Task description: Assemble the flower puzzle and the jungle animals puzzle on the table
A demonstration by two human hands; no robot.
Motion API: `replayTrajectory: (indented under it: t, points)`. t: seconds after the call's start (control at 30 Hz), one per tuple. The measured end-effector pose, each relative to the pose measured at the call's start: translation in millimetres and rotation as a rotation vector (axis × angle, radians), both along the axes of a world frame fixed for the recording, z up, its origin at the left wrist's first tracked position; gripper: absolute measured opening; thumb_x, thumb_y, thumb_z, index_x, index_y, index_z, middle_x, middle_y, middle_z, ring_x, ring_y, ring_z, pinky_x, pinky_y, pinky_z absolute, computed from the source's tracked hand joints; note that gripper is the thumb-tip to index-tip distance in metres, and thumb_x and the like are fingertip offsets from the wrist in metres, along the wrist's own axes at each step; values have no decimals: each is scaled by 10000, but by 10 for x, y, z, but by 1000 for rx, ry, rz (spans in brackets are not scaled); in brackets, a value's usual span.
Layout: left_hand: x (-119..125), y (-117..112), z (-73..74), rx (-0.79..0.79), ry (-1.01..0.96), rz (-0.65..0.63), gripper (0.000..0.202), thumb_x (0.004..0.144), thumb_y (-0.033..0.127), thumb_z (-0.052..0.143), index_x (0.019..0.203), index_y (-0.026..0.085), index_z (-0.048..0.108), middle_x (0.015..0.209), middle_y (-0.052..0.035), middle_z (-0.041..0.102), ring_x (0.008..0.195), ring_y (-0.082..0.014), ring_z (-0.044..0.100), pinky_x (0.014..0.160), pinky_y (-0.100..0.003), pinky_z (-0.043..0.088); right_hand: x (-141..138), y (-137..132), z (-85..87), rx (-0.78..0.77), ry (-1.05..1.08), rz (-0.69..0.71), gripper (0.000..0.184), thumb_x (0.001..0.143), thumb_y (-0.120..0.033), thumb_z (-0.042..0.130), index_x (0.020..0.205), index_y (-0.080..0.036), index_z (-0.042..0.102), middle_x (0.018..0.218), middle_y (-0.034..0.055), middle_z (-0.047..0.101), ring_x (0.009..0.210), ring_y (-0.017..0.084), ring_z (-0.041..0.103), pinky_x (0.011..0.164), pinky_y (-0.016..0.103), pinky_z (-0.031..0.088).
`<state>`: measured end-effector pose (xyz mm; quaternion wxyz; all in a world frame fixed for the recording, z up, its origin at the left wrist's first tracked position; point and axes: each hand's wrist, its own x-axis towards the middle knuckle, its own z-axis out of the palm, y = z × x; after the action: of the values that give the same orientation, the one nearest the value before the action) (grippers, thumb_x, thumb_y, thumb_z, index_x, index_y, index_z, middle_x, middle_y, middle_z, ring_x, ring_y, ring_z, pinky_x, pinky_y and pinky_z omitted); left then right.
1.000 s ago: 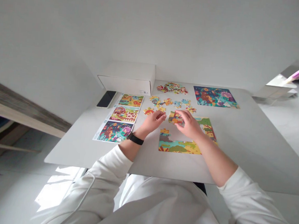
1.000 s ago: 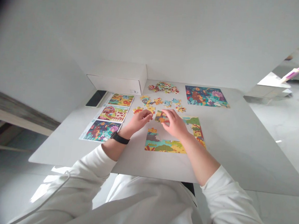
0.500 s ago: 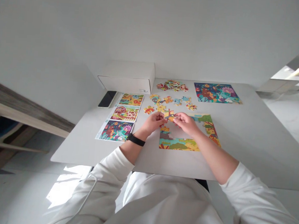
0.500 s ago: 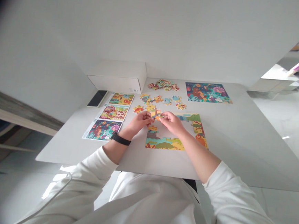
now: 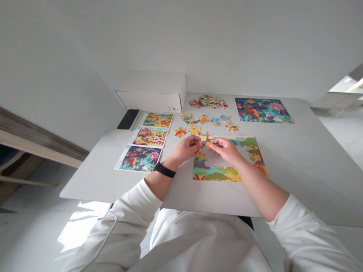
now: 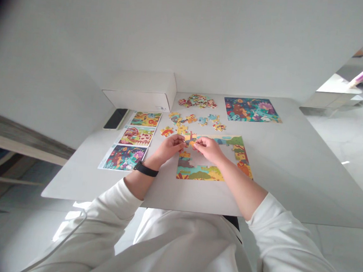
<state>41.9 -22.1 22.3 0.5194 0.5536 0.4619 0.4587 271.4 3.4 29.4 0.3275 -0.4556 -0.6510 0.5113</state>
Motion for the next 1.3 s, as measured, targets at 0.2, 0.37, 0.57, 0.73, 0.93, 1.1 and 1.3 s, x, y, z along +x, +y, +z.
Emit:
replayTrajectory:
  t: [0.2, 0.37, 0.57, 0.73, 0.93, 1.1, 1.3]
  points:
    - [-19, -30, 25, 137, 138, 47, 481, 877, 295, 815, 1307, 214, 614, 996, -33, 735, 762, -129, 651, 706, -256, 509, 13, 15, -31, 38, -63, -5, 412, 855, -635, 771, 927, -231, 732, 864, 64, 799, 747, 217, 686, 673, 323, 500]
    - [-23, -42, 57, 205, 178, 52, 408, 918, 273, 735, 1301, 205, 611, 844, 5, 688, 731, -137, 607, 683, -260, 456, 4, 2, -27, 68, -96, 13, 327, 899, -555, 766, 936, -230, 745, 919, 67, 828, 791, 220, 716, 741, 328, 525]
    - [-49, 8, 8, 242, 173, 28, 367, 885, 340, 787, 1185, 204, 625, 785, 35, 618, 668, -117, 549, 643, -248, 423, -21, -29, -40, 82, -112, 54, 250, 926, -477, 752, 933, -227, 763, 934, 57, 843, 820, 222, 749, 753, 315, 535]
    - [-93, 58, -39, 229, 163, 39, 378, 872, 392, 814, 1150, 215, 629, 735, 46, 592, 642, -118, 534, 609, -242, 395, -40, -34, -52, 150, -170, 53, 153, 958, -355, 716, 1012, -237, 794, 964, 46, 846, 865, 217, 766, 825, 333, 557]
    - [-151, 33, 17, 214, 230, 20, 370, 887, 426, 798, 1144, 222, 628, 707, 45, 618, 627, -126, 539, 611, -246, 401, -48, -19, -62, 234, -180, 17, 258, 947, -238, 721, 1196, -235, 787, 1062, 59, 841, 940, 197, 776, 911, 343, 586]
    - [-158, 35, -4, 198, 266, 60, 407, 858, 459, 805, 1138, 226, 625, 735, 33, 660, 661, -143, 588, 629, -254, 432, -38, -32, -66, 218, -175, 40, 282, 972, -248, 720, 1249, -226, 773, 1093, 67, 839, 961, 192, 777, 930, 338, 586]
    - [-173, 41, -27, 198, 333, 91, 408, 870, 487, 772, 1155, 228, 639, 771, 15, 688, 701, -160, 617, 659, -267, 444, -36, -47, -61, 209, -161, 56, 279, 990, -285, 704, 1254, -225, 773, 1056, 66, 838, 976, 200, 776, 937, 351, 578]
